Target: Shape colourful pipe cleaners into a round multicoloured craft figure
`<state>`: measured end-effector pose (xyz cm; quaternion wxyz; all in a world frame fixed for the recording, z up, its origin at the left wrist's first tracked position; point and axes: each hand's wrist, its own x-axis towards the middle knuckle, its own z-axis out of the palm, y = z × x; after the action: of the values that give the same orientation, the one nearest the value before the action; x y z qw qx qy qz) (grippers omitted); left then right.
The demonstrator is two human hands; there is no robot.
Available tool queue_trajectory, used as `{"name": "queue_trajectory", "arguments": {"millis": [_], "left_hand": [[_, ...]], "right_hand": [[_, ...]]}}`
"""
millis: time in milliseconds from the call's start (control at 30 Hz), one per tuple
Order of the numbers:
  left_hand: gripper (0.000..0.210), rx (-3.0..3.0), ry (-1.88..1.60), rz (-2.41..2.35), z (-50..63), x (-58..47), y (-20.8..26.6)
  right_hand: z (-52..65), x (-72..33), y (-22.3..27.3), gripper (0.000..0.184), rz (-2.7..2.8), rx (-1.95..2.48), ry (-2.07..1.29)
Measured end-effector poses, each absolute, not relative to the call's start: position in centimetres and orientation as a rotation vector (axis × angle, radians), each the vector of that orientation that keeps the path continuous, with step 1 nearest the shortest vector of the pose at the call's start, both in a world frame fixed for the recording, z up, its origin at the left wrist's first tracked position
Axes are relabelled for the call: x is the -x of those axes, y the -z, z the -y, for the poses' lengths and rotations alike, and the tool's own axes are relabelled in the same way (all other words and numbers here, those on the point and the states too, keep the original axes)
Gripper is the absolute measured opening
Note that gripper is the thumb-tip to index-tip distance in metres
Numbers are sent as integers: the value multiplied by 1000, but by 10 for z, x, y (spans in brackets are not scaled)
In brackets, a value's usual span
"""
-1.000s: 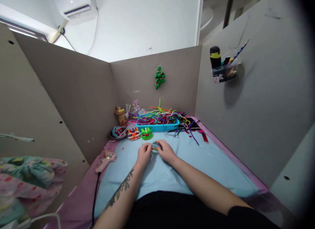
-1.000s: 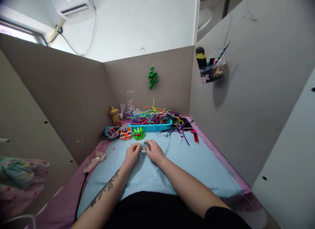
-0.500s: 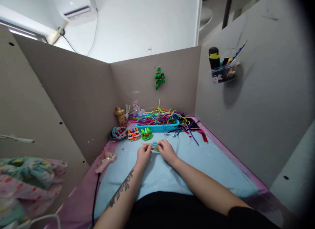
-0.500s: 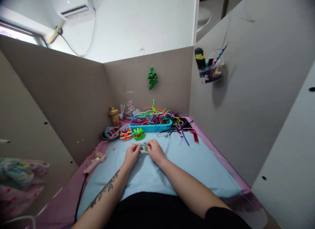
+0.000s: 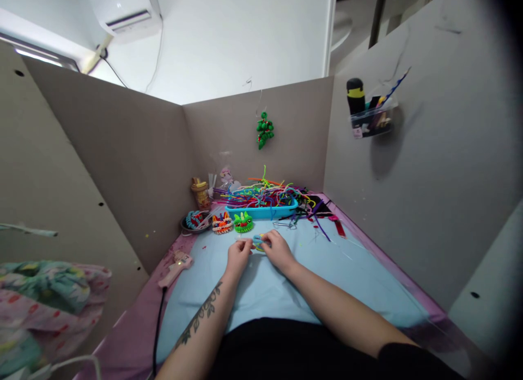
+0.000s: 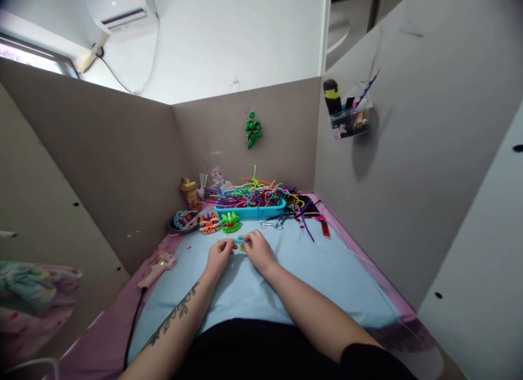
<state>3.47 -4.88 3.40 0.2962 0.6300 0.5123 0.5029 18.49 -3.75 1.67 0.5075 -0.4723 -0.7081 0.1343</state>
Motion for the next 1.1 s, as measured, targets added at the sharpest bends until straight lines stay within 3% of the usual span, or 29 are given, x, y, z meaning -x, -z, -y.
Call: {"name": "queue_trajectory", "arguments": {"millis": [367, 633, 1100], "left_hand": [[38, -1715, -1354, -1353, 45, -33, -26], [27, -1718, -1436, -1266, 43, -34, -23], [28, -1619, -1428, -1325, 41, -34, -22]], "right_hand": [[37, -183, -13, 12, 1719, 1147, -333], [37, -183, -15, 18, 1780, 1132, -385], [38, -185, -18, 7, 1762, 1192, -293]]}}
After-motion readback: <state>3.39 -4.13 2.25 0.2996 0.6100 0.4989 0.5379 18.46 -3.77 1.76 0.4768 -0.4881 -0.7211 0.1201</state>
